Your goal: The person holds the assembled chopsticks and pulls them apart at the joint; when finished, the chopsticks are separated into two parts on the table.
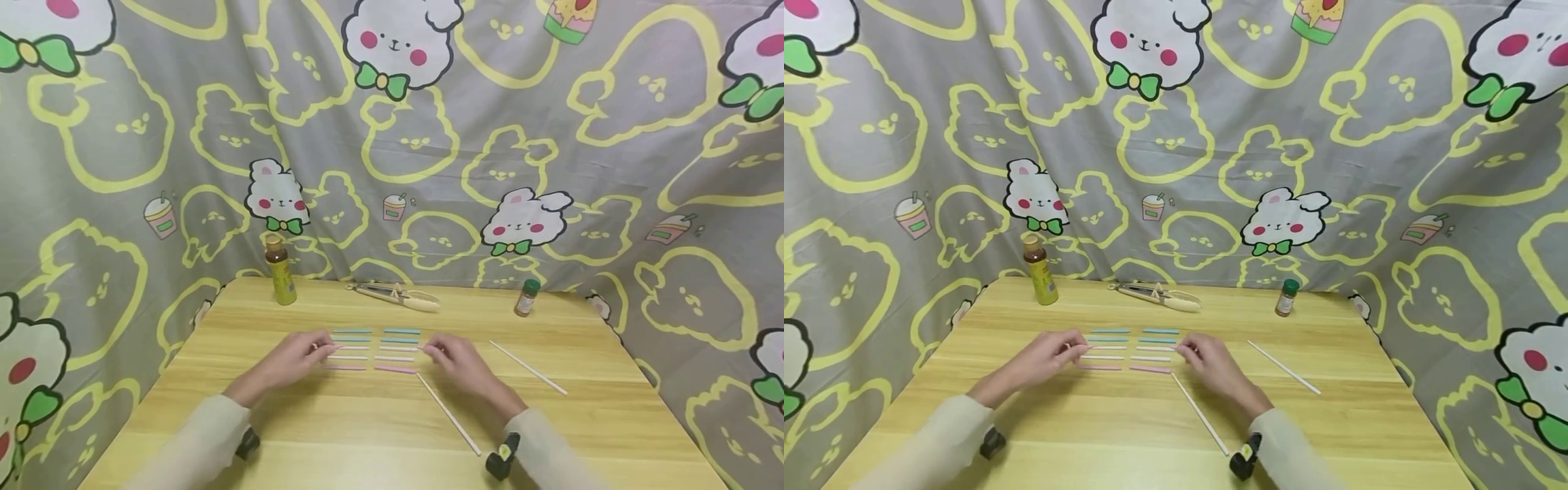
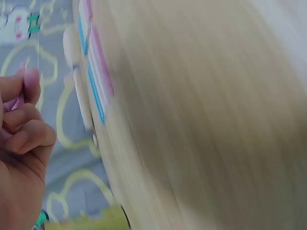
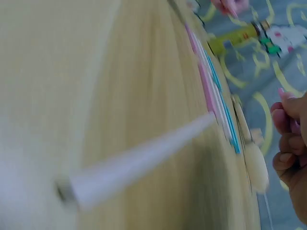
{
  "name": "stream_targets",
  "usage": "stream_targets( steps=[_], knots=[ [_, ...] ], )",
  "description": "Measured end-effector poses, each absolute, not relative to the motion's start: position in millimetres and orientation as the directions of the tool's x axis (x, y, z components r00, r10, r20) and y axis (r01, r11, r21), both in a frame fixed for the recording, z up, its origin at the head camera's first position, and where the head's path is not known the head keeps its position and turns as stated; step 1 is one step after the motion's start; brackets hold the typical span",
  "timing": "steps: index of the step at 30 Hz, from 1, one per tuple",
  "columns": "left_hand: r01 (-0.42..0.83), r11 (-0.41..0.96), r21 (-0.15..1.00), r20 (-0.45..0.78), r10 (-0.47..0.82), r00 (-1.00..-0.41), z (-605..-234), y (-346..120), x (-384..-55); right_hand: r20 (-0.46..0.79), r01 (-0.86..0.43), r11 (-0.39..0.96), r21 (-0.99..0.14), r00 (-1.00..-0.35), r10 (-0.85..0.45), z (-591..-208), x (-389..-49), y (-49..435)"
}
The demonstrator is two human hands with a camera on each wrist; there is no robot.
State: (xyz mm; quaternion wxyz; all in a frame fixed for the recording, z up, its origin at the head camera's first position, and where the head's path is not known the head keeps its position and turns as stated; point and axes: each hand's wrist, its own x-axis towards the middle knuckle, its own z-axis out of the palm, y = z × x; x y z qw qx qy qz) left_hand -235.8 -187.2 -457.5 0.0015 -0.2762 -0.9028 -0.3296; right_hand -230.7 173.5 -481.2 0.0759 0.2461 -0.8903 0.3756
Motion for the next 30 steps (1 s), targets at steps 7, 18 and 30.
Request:
stream_targets(
  steps=[7, 18, 30],
  knots=[
    [0.521, 0.628, 0.578, 0.128, 0.561, -0.818, -460.2, -196.5, -237.1, 0.275, -0.453, 0.597, -0.662, -0.888, -0.369, -484.5, -228.9, 182.5],
    [0.542, 0.674, 0.502, 0.125, 0.563, -0.817, -463.1, -191.0, -230.7, 0.286, -0.512, 0.570, -0.643, -0.851, -0.441, -494.3, -217.4, 160.0],
    [0.565, 0.675, 0.474, 0.092, 0.601, -0.794, -468.0, -191.8, -226.6, 0.220, -0.527, 0.602, -0.600, -0.832, -0.509, -496.4, -208.9, 132.9]
  ],
)
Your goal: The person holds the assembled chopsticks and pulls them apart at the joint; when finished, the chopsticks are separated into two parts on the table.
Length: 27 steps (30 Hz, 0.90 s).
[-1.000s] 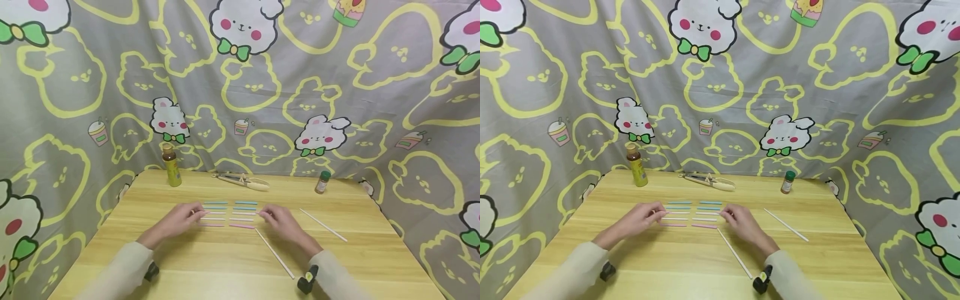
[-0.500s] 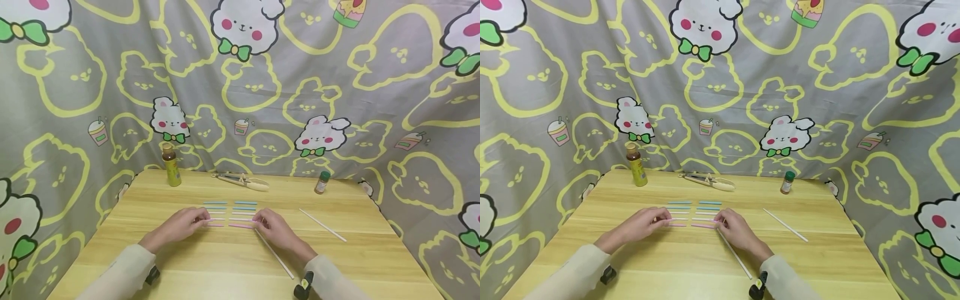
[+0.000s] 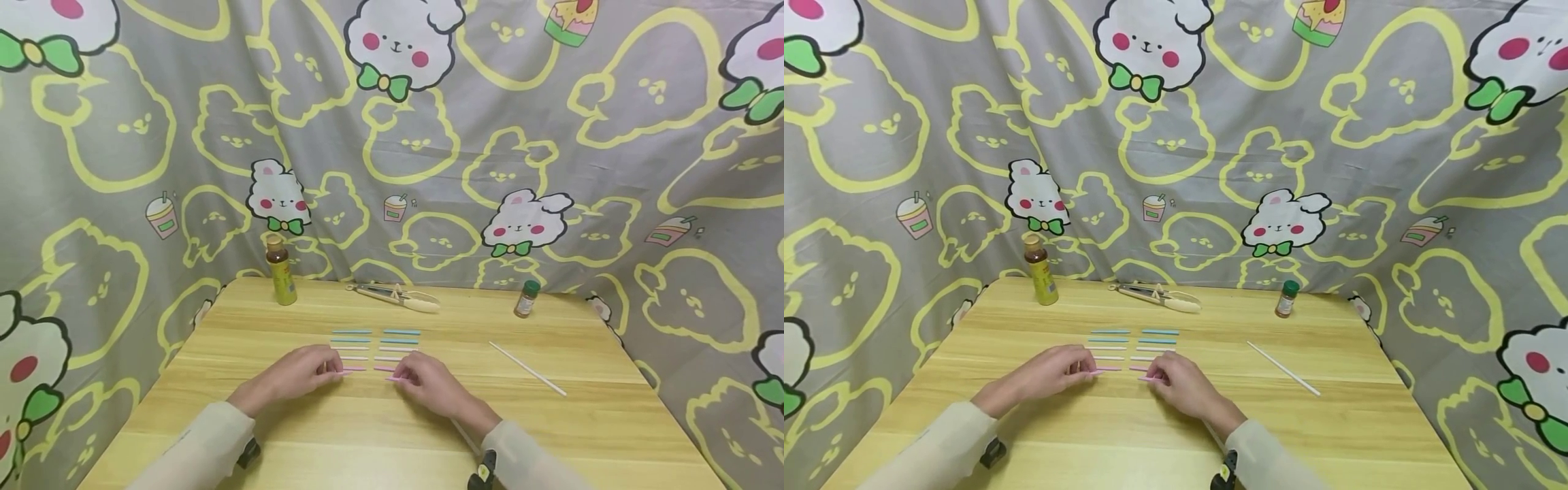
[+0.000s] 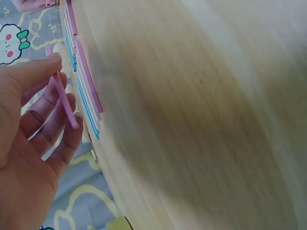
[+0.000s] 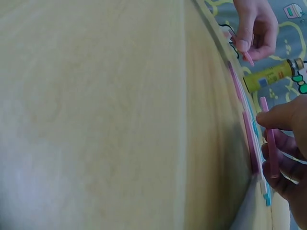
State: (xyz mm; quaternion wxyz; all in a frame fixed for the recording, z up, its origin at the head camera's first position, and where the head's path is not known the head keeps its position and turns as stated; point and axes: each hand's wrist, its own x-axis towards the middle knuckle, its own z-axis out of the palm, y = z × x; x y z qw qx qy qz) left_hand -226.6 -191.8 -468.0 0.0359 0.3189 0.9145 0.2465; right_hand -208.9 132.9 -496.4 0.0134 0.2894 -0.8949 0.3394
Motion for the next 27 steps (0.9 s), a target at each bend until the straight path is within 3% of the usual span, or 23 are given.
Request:
stream_targets(
  steps=[6, 15, 27],
  knots=[
    [0.605, 0.672, 0.428, 0.081, 0.638, -0.766, -471.6, -188.7, -226.2, 0.188, -0.517, 0.620, -0.590, -0.835, -0.518, -500.3, -208.4, 122.7],
    [0.642, 0.687, 0.339, 0.081, 0.659, -0.748, -474.9, -181.4, -228.4, 0.252, -0.554, 0.702, -0.448, -0.831, -0.495, -504.7, -211.0, 106.9],
    [0.668, 0.697, 0.262, 0.086, 0.672, -0.735, -477.6, -168.0, -232.8, 0.303, -0.562, 0.731, -0.387, -0.826, -0.475, -509.6, -212.3, 101.6]
  ],
)
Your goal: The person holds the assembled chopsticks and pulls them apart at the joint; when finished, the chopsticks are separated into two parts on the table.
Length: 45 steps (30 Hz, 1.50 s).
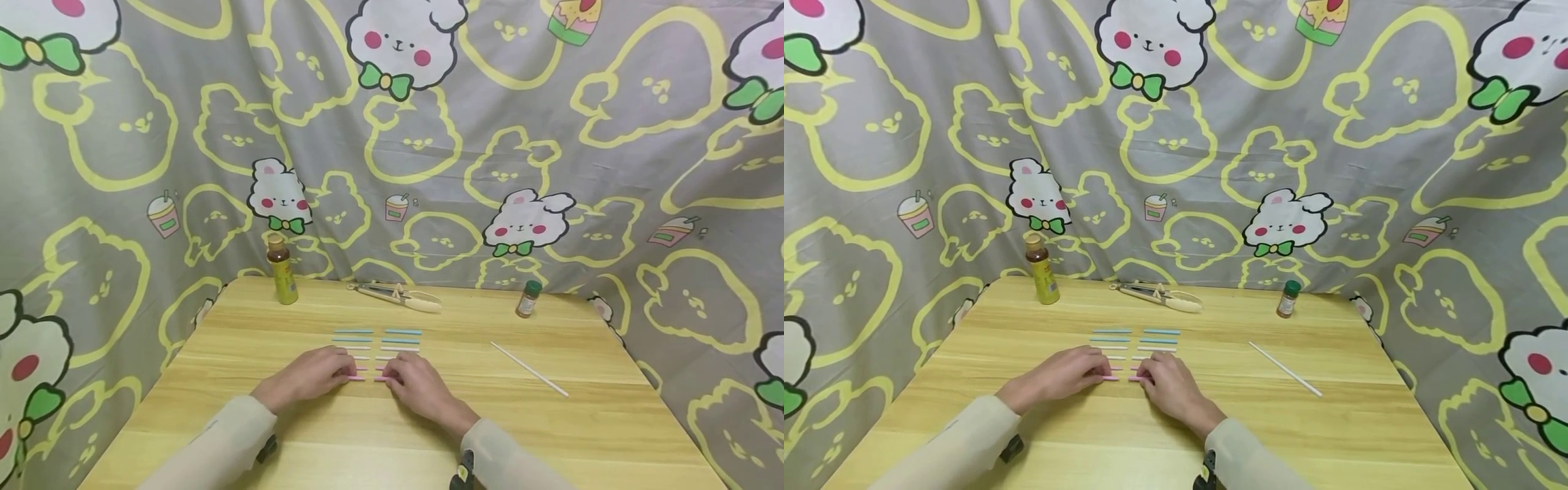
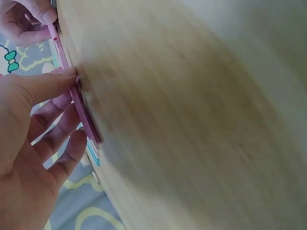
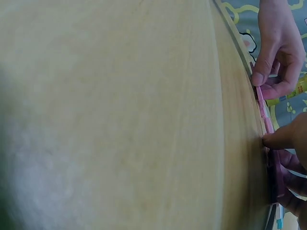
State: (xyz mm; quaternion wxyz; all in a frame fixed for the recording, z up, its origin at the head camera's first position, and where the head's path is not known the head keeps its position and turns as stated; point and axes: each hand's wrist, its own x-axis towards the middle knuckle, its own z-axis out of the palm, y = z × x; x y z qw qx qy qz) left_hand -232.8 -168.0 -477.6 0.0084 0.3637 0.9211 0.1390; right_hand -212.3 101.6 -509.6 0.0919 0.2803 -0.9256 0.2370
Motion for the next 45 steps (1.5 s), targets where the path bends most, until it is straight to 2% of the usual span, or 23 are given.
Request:
stream_targets(
  steps=[9, 15, 21, 27, 33, 39, 45],
  knots=[
    [0.651, 0.708, 0.273, 0.076, 0.658, -0.749, -476.8, -163.6, -233.1, 0.333, -0.590, 0.724, -0.356, -0.805, -0.492, -507.0, -209.6, 100.4],
    [0.646, 0.708, 0.285, 0.074, 0.656, -0.752, -476.0, -162.7, -233.0, 0.340, -0.575, 0.734, -0.361, -0.814, -0.471, -504.0, -208.9, 104.2],
    [0.648, 0.703, 0.295, 0.069, 0.660, -0.748, -474.0, -163.1, -231.5, 0.346, -0.526, 0.729, -0.439, -0.847, -0.403, -495.1, -205.7, 125.7],
    [0.643, 0.707, 0.294, 0.063, 0.657, -0.751, -473.3, -163.6, -230.4, 0.276, -0.433, 0.729, -0.530, -0.901, -0.334, -489.5, -200.8, 162.9],
    [0.637, 0.710, 0.301, 0.055, 0.653, -0.755, -473.4, -162.8, -230.3, 0.153, -0.374, 0.728, -0.575, -0.923, -0.353, -493.7, -187.0, 200.1],
    [0.634, 0.715, 0.295, 0.052, 0.651, -0.758, -474.2, -162.6, -230.5, 0.066, -0.403, 0.730, -0.552, -0.894, -0.444, -501.5, -174.3, 218.7],
    [0.632, 0.714, 0.301, 0.050, 0.650, -0.758, -475.5, -162.0, -230.5, 0.078, -0.385, 0.762, -0.521, -0.910, -0.406, -502.1, -175.8, 230.6]
  ],
)
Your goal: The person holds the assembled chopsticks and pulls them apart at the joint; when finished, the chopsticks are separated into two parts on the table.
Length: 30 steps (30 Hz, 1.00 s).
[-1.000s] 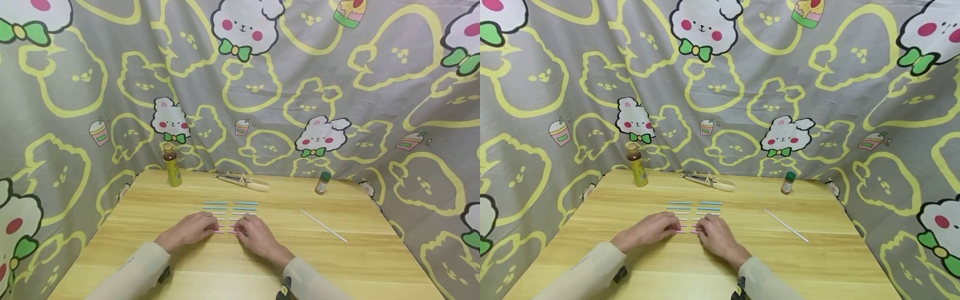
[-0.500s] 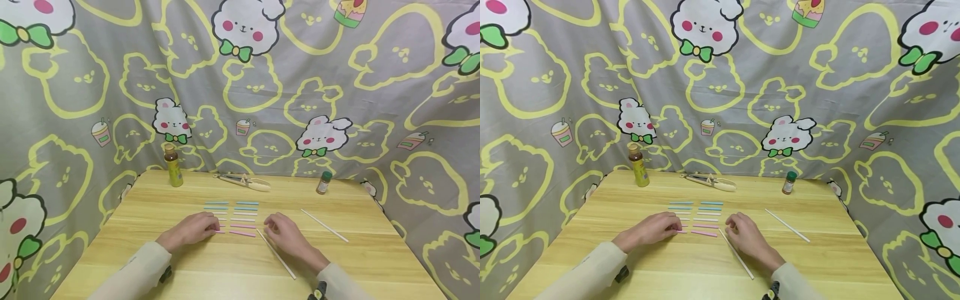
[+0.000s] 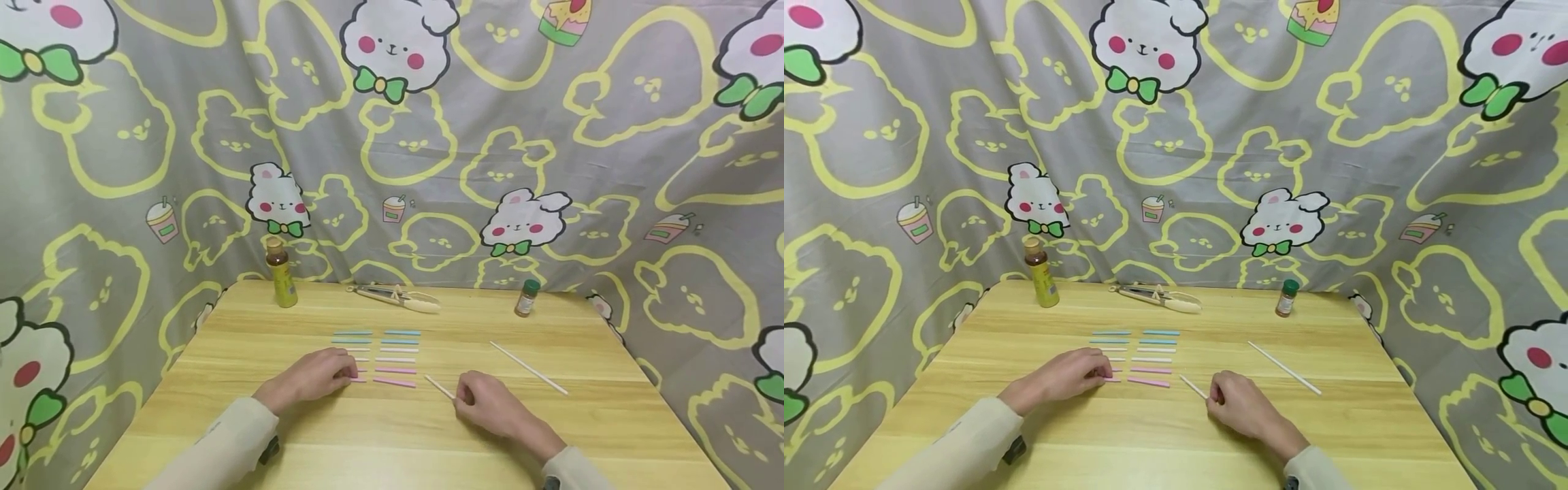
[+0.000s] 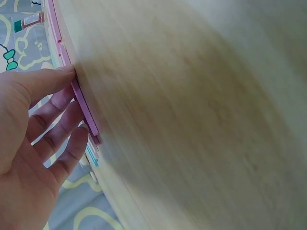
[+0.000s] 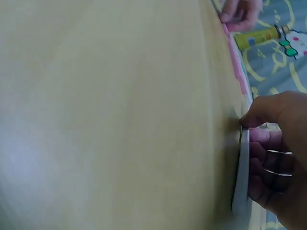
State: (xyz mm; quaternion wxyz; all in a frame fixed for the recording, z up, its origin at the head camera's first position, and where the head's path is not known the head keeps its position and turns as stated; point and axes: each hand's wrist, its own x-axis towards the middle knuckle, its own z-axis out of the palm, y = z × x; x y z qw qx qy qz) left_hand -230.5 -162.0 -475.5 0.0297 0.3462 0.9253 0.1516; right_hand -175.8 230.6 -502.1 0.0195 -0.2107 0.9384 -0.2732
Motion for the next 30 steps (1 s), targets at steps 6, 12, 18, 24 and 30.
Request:
stream_targets(
  steps=[6, 12, 18, 24, 30],
  knots=[
    [0.634, 0.712, 0.301, 0.050, 0.652, -0.756, -476.3, -161.8, -230.7, 0.110, -0.368, 0.724, -0.583, -0.919, -0.378, -493.5, -183.7, 243.8],
    [0.637, 0.705, 0.310, 0.061, 0.654, -0.754, -473.1, -160.7, -230.4, 0.212, -0.387, 0.635, -0.668, -0.917, -0.337, -486.0, -189.8, 237.6],
    [0.664, 0.682, 0.305, 0.162, 0.650, -0.742, -467.2, -154.0, -232.0, 0.241, -0.423, 0.585, -0.692, -0.899, -0.365, -482.5, -193.7, 221.3],
    [0.670, 0.656, 0.348, 0.205, 0.644, -0.737, -461.7, -143.1, -228.9, 0.214, -0.476, 0.561, -0.677, -0.857, -0.470, -483.7, -194.9, 201.4],
    [0.665, 0.632, 0.397, 0.156, 0.668, -0.728, -462.6, -131.1, -222.7, 0.202, -0.508, 0.514, -0.691, -0.819, -0.537, -479.7, -195.9, 177.9]
  ],
)
